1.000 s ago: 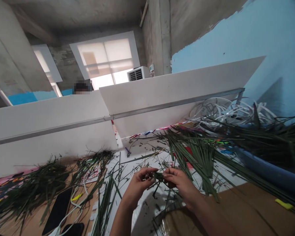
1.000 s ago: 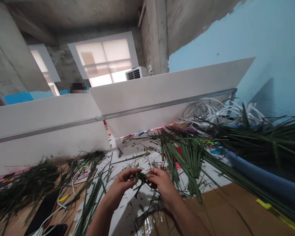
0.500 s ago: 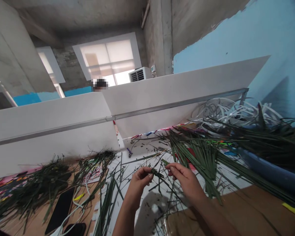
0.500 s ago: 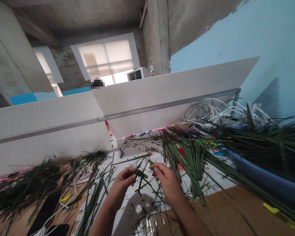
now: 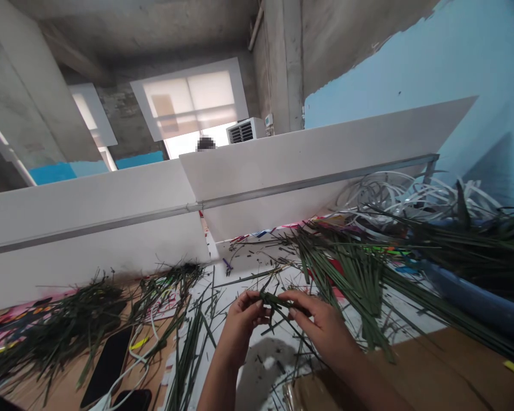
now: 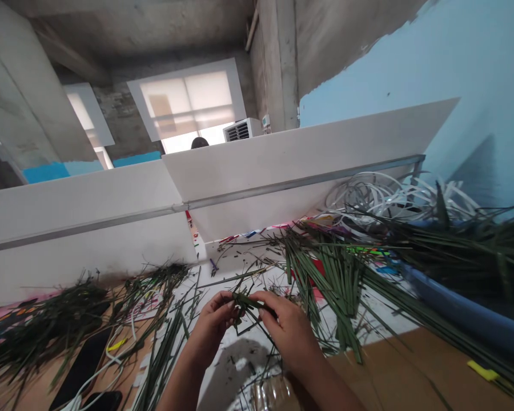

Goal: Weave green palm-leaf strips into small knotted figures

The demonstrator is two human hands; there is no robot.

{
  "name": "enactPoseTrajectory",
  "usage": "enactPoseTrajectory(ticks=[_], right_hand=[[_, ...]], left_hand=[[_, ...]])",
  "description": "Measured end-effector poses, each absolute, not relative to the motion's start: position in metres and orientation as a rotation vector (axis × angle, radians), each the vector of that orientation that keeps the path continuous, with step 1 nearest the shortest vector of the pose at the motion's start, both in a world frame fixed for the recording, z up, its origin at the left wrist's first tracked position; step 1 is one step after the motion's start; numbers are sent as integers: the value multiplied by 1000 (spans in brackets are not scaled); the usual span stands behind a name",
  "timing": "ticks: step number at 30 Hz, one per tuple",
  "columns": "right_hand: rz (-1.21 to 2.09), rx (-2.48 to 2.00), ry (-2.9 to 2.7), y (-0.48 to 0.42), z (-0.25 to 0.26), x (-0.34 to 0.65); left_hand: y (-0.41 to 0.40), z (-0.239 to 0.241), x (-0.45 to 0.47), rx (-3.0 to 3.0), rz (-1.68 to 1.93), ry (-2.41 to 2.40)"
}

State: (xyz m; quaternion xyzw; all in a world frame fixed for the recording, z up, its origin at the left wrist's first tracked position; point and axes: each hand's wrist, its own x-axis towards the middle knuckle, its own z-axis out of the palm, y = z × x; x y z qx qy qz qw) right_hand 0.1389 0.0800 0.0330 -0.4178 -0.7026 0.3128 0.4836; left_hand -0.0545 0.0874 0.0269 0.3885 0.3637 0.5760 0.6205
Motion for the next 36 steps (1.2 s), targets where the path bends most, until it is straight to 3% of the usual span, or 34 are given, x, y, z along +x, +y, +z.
enactPoseTrajectory(ticks=[36], right_hand=[[349,-996,-1843,74,28,134]], left_hand=[[85,30,-54,1027,1229,904]])
